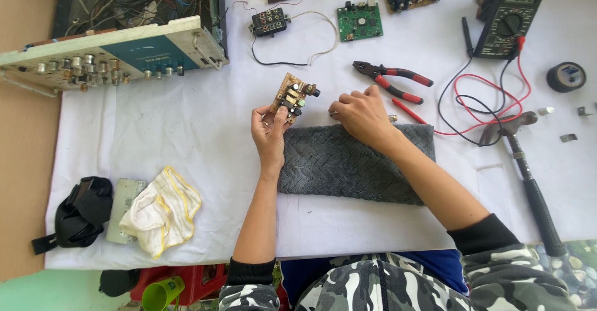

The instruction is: Inspecting and cleaning components on a small circuit board using a probe and tweezers at a repair bench.

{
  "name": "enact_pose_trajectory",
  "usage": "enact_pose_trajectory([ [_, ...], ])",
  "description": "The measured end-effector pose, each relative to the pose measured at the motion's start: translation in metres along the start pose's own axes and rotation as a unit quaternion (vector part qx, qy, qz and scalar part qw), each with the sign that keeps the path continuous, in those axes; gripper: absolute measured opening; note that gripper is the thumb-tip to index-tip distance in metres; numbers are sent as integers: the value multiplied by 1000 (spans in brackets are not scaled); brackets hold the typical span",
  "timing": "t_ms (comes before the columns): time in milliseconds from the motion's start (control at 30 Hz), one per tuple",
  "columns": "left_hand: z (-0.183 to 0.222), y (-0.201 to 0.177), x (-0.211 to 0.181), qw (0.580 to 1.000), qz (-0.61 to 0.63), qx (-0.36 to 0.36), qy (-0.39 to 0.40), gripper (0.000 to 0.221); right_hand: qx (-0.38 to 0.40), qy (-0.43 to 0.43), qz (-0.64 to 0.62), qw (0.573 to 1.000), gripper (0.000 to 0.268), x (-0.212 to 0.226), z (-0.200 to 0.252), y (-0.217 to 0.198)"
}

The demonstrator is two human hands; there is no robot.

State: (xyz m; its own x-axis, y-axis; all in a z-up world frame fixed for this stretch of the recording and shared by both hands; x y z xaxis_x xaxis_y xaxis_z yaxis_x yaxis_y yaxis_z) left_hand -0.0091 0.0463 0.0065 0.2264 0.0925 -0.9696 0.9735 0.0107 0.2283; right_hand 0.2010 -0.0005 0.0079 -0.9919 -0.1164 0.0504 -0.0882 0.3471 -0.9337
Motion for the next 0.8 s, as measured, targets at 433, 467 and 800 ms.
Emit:
enact_pose_trajectory([
  [433,2,2,-3,1000,9,-1,-5,28,-142,232,-279,921,25,-166,82,-41],
  [467,1,2,-2,999,29,-1,-25,28,-194,274,-200,920,13,-212,105,-53],
  [800,2,1,13,996,59,10,-61,25,-62,406,71,909,17,-437,231,-25],
])
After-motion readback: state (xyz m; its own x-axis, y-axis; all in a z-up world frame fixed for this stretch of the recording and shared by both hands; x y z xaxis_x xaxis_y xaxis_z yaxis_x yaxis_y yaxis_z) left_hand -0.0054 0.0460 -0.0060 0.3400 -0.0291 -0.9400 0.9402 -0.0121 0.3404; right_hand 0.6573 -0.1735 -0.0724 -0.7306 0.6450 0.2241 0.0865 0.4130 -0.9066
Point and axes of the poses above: each hand's wrist, its own z-axis away from the middle knuckle, its own y-axis out of the palm, x = y × z, the point moved 3 cm from there along -z, towards the middle knuckle, and after that the axes turned 6 degrees about y, right-handed, at the moved point
